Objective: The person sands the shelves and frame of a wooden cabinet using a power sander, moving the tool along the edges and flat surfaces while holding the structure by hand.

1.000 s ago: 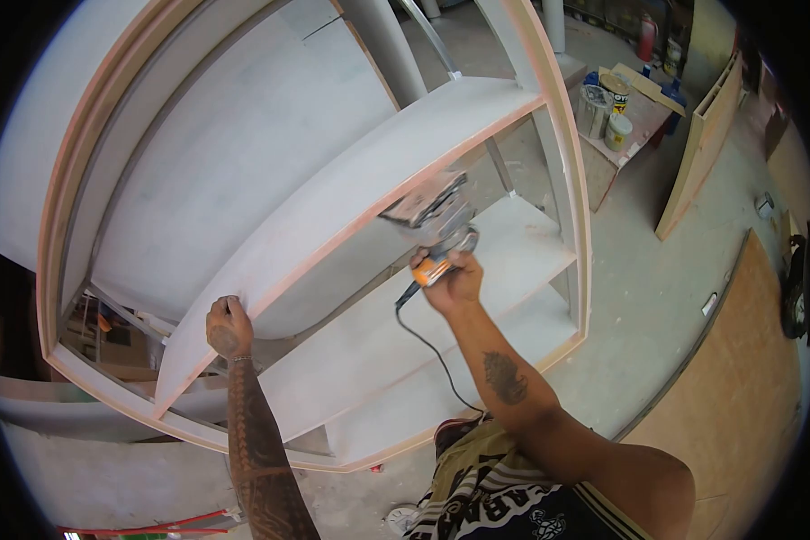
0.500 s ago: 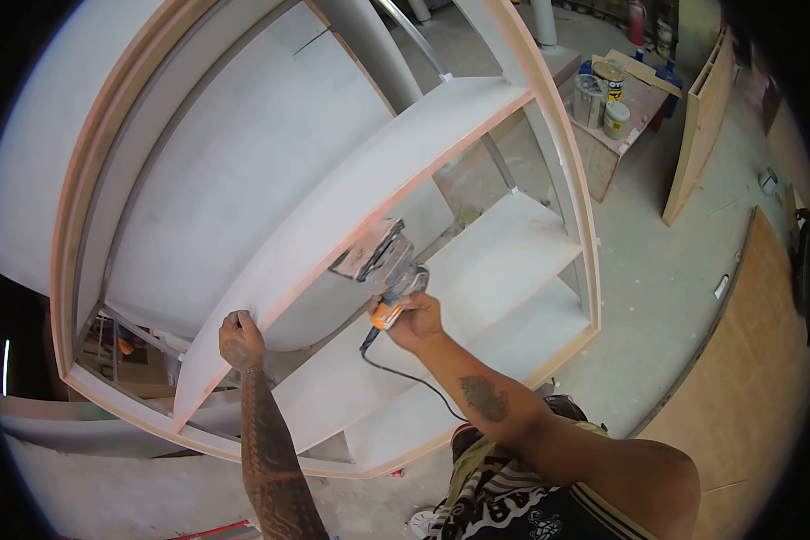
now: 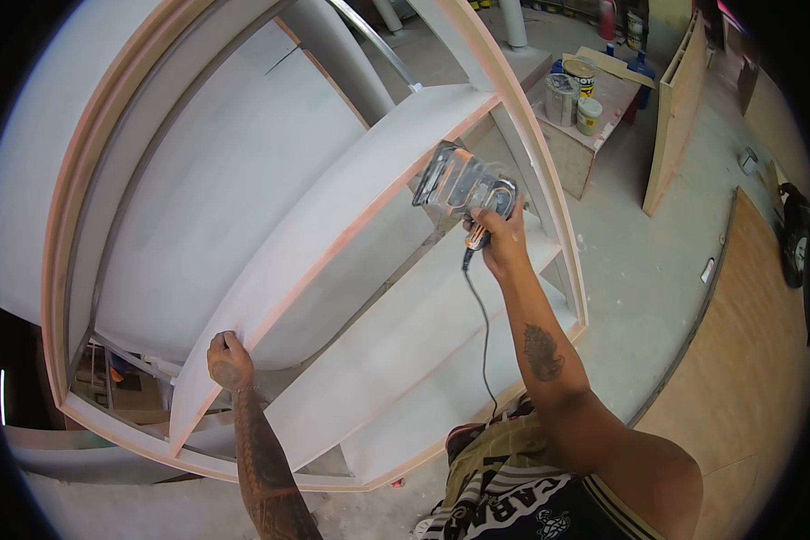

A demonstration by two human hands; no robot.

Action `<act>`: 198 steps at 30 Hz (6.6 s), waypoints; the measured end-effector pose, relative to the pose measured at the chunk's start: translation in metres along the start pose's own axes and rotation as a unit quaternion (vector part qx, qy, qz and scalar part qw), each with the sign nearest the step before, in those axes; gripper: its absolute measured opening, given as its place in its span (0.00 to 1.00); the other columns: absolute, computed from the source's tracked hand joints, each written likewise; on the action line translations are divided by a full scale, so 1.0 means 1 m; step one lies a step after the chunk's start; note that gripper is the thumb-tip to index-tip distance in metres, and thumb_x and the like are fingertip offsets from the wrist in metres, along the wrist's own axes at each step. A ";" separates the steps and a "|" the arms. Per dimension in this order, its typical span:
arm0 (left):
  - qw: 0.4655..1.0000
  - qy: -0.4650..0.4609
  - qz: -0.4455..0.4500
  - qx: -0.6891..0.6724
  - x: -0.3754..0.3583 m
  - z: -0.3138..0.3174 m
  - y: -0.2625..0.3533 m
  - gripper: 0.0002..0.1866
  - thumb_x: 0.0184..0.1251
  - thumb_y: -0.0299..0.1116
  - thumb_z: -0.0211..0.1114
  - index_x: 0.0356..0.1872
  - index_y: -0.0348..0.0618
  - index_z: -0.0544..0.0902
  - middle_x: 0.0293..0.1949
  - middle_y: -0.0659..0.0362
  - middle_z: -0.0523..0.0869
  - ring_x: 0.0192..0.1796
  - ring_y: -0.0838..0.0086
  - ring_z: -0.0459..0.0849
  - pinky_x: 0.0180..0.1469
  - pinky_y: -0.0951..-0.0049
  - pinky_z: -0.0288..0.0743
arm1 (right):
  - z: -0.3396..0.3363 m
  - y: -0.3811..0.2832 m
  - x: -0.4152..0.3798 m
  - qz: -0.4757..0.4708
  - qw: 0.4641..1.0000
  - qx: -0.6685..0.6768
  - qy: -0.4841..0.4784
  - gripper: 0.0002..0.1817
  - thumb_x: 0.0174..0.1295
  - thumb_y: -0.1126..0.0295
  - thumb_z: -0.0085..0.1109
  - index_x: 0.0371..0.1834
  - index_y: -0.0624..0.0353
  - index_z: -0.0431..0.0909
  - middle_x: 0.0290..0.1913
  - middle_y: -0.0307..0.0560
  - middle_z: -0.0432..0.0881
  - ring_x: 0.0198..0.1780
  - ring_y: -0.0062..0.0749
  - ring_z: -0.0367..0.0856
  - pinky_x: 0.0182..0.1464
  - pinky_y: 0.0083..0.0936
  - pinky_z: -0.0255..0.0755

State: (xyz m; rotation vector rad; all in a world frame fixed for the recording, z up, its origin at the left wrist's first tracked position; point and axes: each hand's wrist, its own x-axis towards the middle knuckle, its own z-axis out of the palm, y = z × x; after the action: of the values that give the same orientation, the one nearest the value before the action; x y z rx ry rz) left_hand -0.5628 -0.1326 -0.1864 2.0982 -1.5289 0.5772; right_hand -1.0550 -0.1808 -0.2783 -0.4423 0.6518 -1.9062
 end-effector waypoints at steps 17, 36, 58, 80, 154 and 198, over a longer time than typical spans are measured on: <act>0.999 -0.017 -0.012 -0.027 0.000 -0.004 0.003 0.19 0.68 0.45 0.56 0.38 0.42 0.90 0.39 0.47 0.90 0.43 0.49 0.87 0.47 0.53 0.78 | 0.096 -0.014 -0.079 -0.204 0.836 -0.479 -0.174 0.50 0.41 0.74 0.76 0.74 0.49 0.63 0.64 0.55 0.70 0.60 0.59 0.76 0.59 0.47 0.76; 0.999 -0.027 0.011 -0.041 0.003 0.002 -0.006 0.21 0.72 0.44 0.54 0.39 0.40 0.90 0.39 0.47 0.90 0.44 0.50 0.86 0.49 0.54 0.77 | 0.004 -0.111 0.086 -0.315 0.816 -0.482 -0.050 0.45 0.40 0.65 0.77 0.68 0.50 0.71 0.59 0.57 0.78 0.58 0.54 0.80 0.61 0.40 0.74; 0.999 -0.032 0.015 -0.036 0.001 0.001 -0.008 0.22 0.74 0.46 0.53 0.42 0.41 0.90 0.41 0.48 0.91 0.45 0.50 0.87 0.50 0.55 0.78 | 0.018 -0.151 0.126 -0.373 0.726 -0.551 -0.175 0.47 0.38 0.67 0.79 0.69 0.53 0.70 0.57 0.55 0.82 0.58 0.52 0.81 0.63 0.37 0.73; 0.998 -0.038 0.008 -0.053 0.008 0.006 -0.014 0.21 0.76 0.45 0.52 0.44 0.40 0.90 0.43 0.48 0.91 0.46 0.52 0.87 0.52 0.57 0.78 | -0.071 -0.122 0.085 -0.251 0.776 -0.565 -0.125 0.46 0.40 0.71 0.78 0.69 0.56 0.68 0.54 0.49 0.80 0.55 0.35 0.80 0.60 0.30 0.73; 0.966 -0.040 0.256 -0.010 0.025 0.013 -0.096 0.16 0.65 0.19 0.56 0.50 0.39 0.85 0.46 0.50 0.89 0.46 0.54 0.88 0.49 0.61 0.83 | -0.001 -0.139 0.111 -0.395 0.614 -0.680 -0.067 0.51 0.43 0.49 0.85 0.67 0.70 0.73 0.60 0.57 0.82 0.61 0.41 0.81 0.66 0.33 0.72; 0.850 -0.307 -0.316 -0.287 -0.706 -0.041 0.124 0.18 0.79 0.40 0.53 0.30 0.38 0.77 0.22 0.46 0.80 0.27 0.50 0.81 0.33 0.54 0.73 | 0.063 -0.164 0.167 -0.414 0.696 -0.556 -0.186 0.46 0.40 0.59 0.79 0.65 0.69 0.70 0.56 0.66 0.79 0.58 0.54 0.80 0.63 0.40 0.73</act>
State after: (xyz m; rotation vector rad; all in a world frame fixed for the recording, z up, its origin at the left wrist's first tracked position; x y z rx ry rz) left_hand -0.8872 0.3921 -0.5540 2.1683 -0.9639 -0.7687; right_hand -1.2038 -0.2955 -0.1251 -2.1476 1.4588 -1.8478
